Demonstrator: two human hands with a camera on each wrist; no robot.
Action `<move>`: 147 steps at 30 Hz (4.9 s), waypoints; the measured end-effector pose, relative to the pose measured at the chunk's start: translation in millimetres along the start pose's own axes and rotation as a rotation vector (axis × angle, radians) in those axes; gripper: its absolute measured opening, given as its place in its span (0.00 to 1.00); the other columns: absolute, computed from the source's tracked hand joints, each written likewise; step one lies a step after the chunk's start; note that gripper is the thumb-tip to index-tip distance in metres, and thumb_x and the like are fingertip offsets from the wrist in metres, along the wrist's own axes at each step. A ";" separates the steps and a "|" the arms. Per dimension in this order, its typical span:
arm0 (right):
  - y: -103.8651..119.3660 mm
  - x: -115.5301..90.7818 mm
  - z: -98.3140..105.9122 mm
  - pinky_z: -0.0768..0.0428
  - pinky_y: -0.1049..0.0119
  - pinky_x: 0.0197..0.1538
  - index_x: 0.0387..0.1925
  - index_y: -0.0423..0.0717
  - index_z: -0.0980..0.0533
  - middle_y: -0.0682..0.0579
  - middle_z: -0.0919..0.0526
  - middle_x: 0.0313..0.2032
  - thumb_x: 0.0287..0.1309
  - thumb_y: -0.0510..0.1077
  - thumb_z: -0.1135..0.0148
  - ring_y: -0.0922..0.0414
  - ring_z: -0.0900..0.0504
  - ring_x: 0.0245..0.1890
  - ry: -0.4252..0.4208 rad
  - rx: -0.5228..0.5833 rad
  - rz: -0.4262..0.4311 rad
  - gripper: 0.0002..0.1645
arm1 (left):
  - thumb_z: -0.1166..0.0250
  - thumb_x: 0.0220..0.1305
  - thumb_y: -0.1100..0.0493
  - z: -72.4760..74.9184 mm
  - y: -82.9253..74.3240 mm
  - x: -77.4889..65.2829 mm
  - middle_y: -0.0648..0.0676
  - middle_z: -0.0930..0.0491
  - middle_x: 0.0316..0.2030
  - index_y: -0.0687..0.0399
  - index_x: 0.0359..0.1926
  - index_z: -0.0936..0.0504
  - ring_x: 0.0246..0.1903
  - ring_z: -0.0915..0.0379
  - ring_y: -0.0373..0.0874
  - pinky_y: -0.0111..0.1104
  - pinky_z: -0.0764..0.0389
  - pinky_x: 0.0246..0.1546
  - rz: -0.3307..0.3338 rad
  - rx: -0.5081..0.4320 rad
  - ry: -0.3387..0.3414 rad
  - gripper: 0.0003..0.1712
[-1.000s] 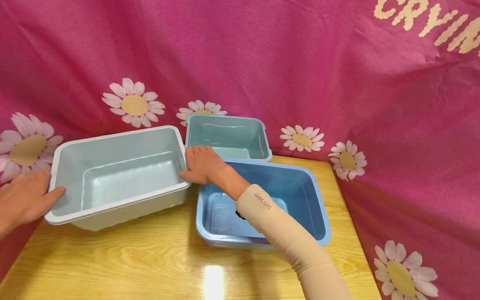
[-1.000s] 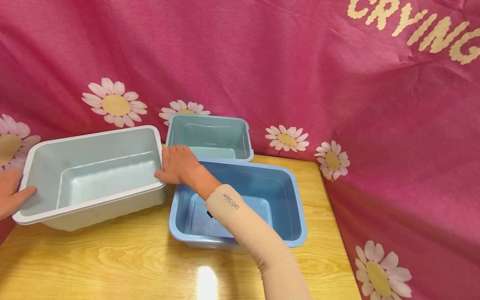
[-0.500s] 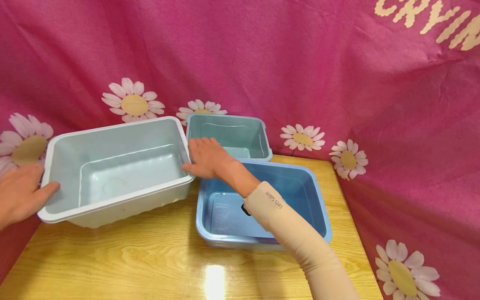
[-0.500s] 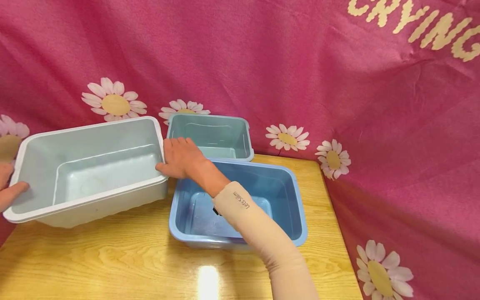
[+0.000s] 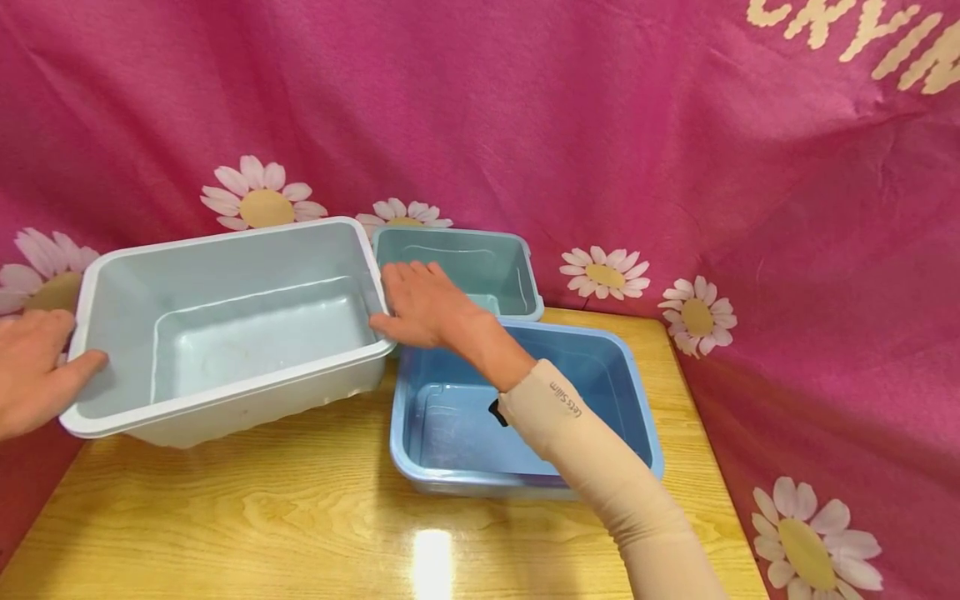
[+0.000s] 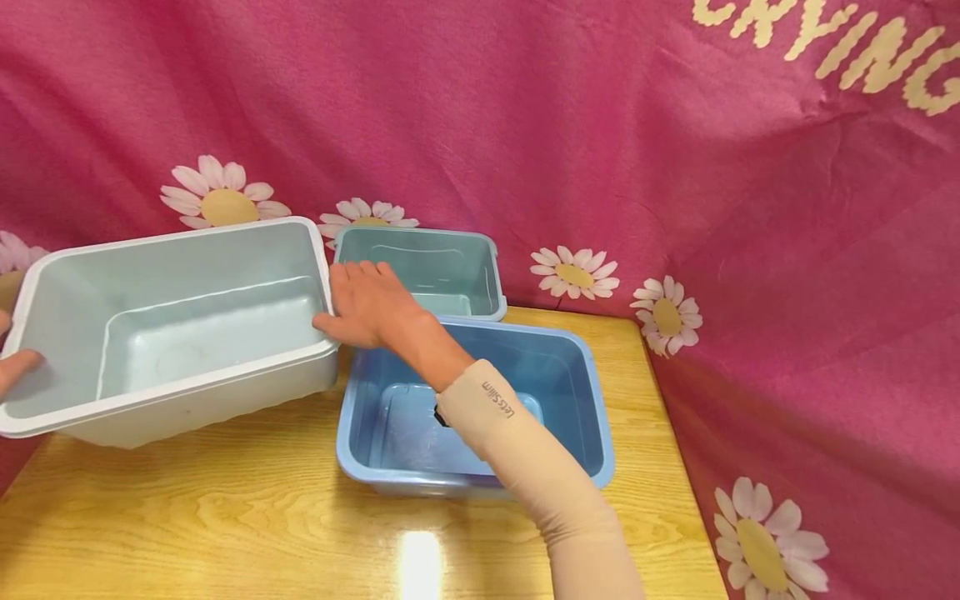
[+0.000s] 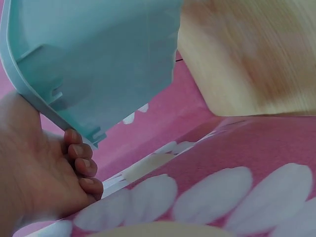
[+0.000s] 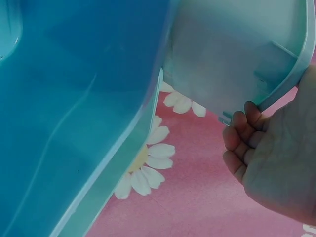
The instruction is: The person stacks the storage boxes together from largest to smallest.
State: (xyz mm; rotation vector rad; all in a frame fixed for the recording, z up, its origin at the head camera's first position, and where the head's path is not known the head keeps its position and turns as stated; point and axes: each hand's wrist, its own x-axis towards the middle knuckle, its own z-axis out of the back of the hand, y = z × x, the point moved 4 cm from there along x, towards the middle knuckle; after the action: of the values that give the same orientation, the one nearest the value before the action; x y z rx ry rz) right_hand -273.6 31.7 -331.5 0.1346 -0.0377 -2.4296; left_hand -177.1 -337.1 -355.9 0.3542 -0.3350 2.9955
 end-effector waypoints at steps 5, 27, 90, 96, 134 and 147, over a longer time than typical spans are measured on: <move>0.2 -3.8 4.6 0.37 0.61 0.54 0.44 0.48 0.36 0.54 0.31 0.37 0.66 0.60 0.51 0.56 0.32 0.44 -0.018 -0.036 0.004 0.20 | 0.39 0.54 0.59 4.3 0.4 0.8 0.64 0.32 0.21 0.76 0.30 0.32 0.21 0.32 0.59 0.44 0.35 0.22 -0.020 -0.008 -0.003 0.19; -9.3 -25.9 27.1 0.39 0.60 0.54 0.39 0.48 0.37 0.53 0.33 0.34 0.64 0.56 0.50 0.57 0.33 0.39 -0.101 0.027 0.023 0.17 | 0.39 0.46 0.61 34.8 -31.7 6.8 0.61 0.31 0.19 0.69 0.25 0.32 0.20 0.34 0.59 0.46 0.37 0.23 -0.111 -0.062 -0.130 0.14; -57.2 -98.6 59.9 0.34 0.56 0.51 0.45 0.43 0.33 0.51 0.29 0.35 0.54 0.52 0.47 0.55 0.30 0.38 -0.325 0.057 -0.070 0.21 | 0.38 0.54 0.56 49.6 -98.7 47.1 0.59 0.31 0.25 0.64 0.29 0.32 0.27 0.34 0.59 0.48 0.37 0.30 -0.215 -0.068 -0.048 0.15; -60.7 -105.5 58.9 0.34 0.58 0.46 0.40 0.43 0.34 0.51 0.31 0.31 0.54 0.50 0.47 0.55 0.31 0.35 -0.350 0.041 -0.060 0.17 | 0.41 0.58 0.54 47.8 -103.7 48.8 0.63 0.30 0.29 0.68 0.35 0.31 0.31 0.34 0.60 0.49 0.34 0.29 -0.177 -0.060 -0.005 0.18; -93.3 -183.1 59.5 0.38 0.54 0.42 0.37 0.43 0.33 0.52 0.32 0.30 0.54 0.46 0.46 0.54 0.32 0.34 -0.419 0.049 -0.068 0.12 | 0.40 0.60 0.56 38.5 -172.7 52.3 0.62 0.25 0.47 0.64 0.54 0.28 0.49 0.35 0.60 0.55 0.28 0.40 -0.225 -0.256 0.008 0.23; -107.1 -212.9 53.5 0.39 0.56 0.37 0.32 0.42 0.35 0.52 0.35 0.26 0.49 0.47 0.45 0.52 0.35 0.27 -0.467 -0.032 -0.061 0.13 | 0.37 0.59 0.56 34.3 -204.5 52.6 0.58 0.26 0.41 0.62 0.50 0.28 0.40 0.32 0.53 0.47 0.23 0.31 -0.266 -0.237 0.030 0.21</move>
State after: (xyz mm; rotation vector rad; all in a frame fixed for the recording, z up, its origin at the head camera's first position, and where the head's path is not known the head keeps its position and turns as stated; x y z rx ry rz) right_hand -188.1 251.1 -266.5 -0.4530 -0.2058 -2.4699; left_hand -193.8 -142.4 -268.8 0.3029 -0.5833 2.6624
